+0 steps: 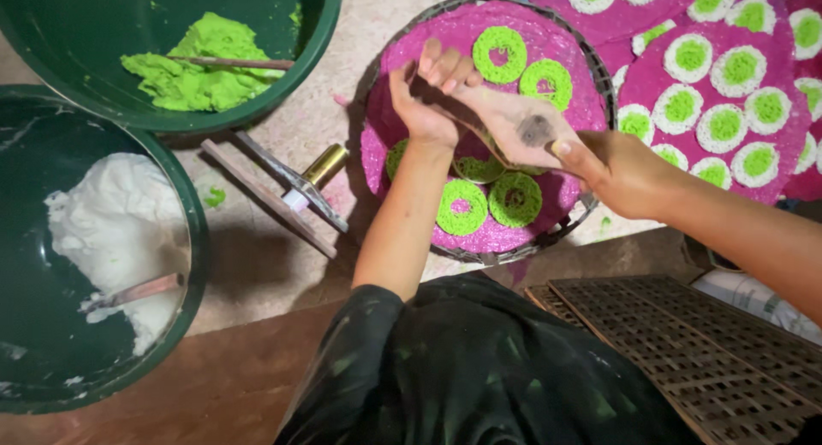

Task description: The person uses a handheld mold to press green dough into ring patterns on pink bases and refills the mold from plastic buckets containing green and white dough.

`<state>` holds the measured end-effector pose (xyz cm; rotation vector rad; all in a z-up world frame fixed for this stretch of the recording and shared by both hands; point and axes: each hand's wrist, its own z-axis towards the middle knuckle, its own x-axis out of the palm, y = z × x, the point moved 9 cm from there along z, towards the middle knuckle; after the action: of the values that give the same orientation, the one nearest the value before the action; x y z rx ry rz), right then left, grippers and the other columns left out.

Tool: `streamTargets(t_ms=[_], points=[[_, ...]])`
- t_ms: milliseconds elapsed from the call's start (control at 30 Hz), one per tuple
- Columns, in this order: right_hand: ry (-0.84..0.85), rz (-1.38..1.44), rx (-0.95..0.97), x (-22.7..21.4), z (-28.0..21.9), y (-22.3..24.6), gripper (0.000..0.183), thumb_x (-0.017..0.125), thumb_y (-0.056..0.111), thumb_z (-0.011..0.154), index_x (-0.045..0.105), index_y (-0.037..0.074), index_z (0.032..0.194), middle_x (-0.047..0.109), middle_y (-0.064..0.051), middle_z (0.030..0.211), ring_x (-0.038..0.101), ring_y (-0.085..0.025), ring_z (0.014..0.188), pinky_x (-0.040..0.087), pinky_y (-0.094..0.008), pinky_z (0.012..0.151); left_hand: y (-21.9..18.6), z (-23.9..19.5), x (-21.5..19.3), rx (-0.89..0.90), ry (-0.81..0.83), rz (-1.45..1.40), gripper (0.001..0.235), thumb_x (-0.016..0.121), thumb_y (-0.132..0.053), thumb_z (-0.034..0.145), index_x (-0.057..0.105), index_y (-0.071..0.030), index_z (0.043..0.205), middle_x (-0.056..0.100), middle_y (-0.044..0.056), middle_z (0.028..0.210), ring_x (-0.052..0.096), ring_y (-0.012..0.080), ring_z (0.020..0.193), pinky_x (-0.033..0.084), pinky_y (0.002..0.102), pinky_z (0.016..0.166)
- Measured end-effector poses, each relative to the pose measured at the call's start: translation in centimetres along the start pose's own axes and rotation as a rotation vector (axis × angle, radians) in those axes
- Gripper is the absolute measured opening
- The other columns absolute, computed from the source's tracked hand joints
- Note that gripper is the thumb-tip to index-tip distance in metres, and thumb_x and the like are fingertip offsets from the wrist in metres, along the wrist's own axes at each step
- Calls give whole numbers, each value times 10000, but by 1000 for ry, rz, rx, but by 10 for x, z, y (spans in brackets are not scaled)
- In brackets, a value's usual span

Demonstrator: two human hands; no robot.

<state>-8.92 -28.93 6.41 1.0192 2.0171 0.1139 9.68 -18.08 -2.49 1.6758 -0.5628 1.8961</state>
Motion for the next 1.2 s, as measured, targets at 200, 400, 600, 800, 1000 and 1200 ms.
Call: streamTargets(t_ms=[200,400,600,800,1000,1200], points=[[-150,53,-323,1,8,34,712,326,586,1035,609,-19,1280,661,-131,850,658,-269,782,510,-455,723,-22,17,30,-54,126,88,267,436,-428,967,432,-193,841,393,-69,713,422,111,675,425,343,757],[17,192,-137,38,17,20,618,335,558,1022,618,11,974,604,-134,675,600,-274,614,503,-451,613,-44,2,27,0,43,204,255,440,-404,973,430,-189,837,376,-67,691,404,112,642,411,340,702],[79,42,71,32,7,-27,697,276,597,1041,650,28,893,602,-107,650,619,-202,603,515,-378,587,-1,-17,9,-52,-40,10,264,389,-369,986,520,-169,874,519,-16,776,518,151,748,478,368,810],[-118,274,-146,-14,-32,-82,747,324,690,993,639,17,914,563,-61,677,524,-172,613,431,-354,551,10,-36,-1,-344,-149,1256,526,520,-457,945,596,-94,1318,670,109,1306,657,256,1170,531,428,1053],[-273,897,-186,24,-58,-138,845,332,829,943,603,41,1081,520,-62,743,481,-172,637,368,-328,619,15,-89,32,-322,242,2387,1012,925,-383,680,380,-45,1463,467,193,1434,432,385,1323,389,546,1061],[-285,1290,-267,64,-55,-151,996,387,960,822,537,37,1165,546,-100,879,518,-232,800,389,-363,685,16,-94,46,-182,278,2458,1065,917,-323,638,369,-84,1519,478,160,1409,460,345,1293,364,523,1070]])
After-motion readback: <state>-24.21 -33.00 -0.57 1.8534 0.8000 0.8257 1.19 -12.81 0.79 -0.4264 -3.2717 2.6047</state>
